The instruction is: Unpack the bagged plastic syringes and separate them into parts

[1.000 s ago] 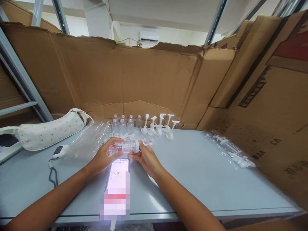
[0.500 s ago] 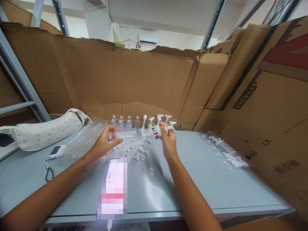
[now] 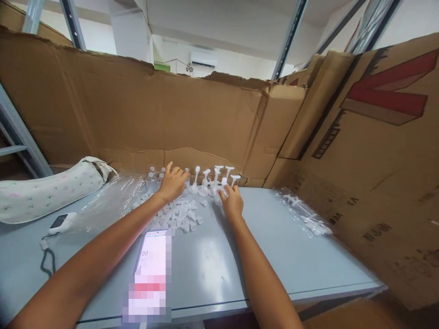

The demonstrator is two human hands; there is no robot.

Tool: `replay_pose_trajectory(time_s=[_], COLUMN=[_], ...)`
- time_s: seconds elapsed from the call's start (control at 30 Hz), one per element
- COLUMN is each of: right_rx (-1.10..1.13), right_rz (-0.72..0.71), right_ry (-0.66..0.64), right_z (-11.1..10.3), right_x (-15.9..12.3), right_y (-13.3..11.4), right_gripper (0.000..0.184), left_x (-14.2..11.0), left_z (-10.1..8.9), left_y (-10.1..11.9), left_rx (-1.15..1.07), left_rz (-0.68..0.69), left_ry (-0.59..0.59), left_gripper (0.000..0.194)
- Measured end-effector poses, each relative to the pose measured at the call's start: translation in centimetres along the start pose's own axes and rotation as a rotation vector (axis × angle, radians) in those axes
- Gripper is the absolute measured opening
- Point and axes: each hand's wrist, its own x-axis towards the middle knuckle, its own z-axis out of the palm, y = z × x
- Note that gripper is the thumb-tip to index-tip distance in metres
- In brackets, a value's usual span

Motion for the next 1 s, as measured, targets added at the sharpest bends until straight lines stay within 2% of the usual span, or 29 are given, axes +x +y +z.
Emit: replay_pose_trajectory(time_s=[0.23,0.4,0.53,0.67,0.83,1.0], right_rx=[-0.071,-0.15,-0.242,-0.324,-0.43,-0.554], right_rz=[0.004,0.064,0.127,0.155,0.181,0.214], right_ry=[-0.117,-0.162,-0.217,-0.287,-0.37,-0.437], right_z=[1.3,1.5,1.2,0.5,-1.4,-3.2], right_x=[0.0,0.1,0.0,0.0,-0.2,-1.2], right_y=[1.2,1.5,1.3,0.5,-0.8,-3.2], right_gripper=[0.022,0.029,0.029,0.032,0.043,0.036], left_x=[0.8,0.9,0.1,-1.9,-6.4,-11.9], left_z=[3.4,4.0,2.4,-0.7,-4.4,-5.2], left_y=[-0.7,-0.1,0.7,1.2,0.7,-1.3], left_rx=[0.035,0.113,0.087,0.022,-0.03,-0.072], left_rz=[-0.019,0.032,0.048,0.026,0.018,-0.076], left_ry=[0.035,0.057,0.068,0.066,0.036,-0.044], left_gripper=[0.039,0.038,0.035,0.033,0.028,0.026])
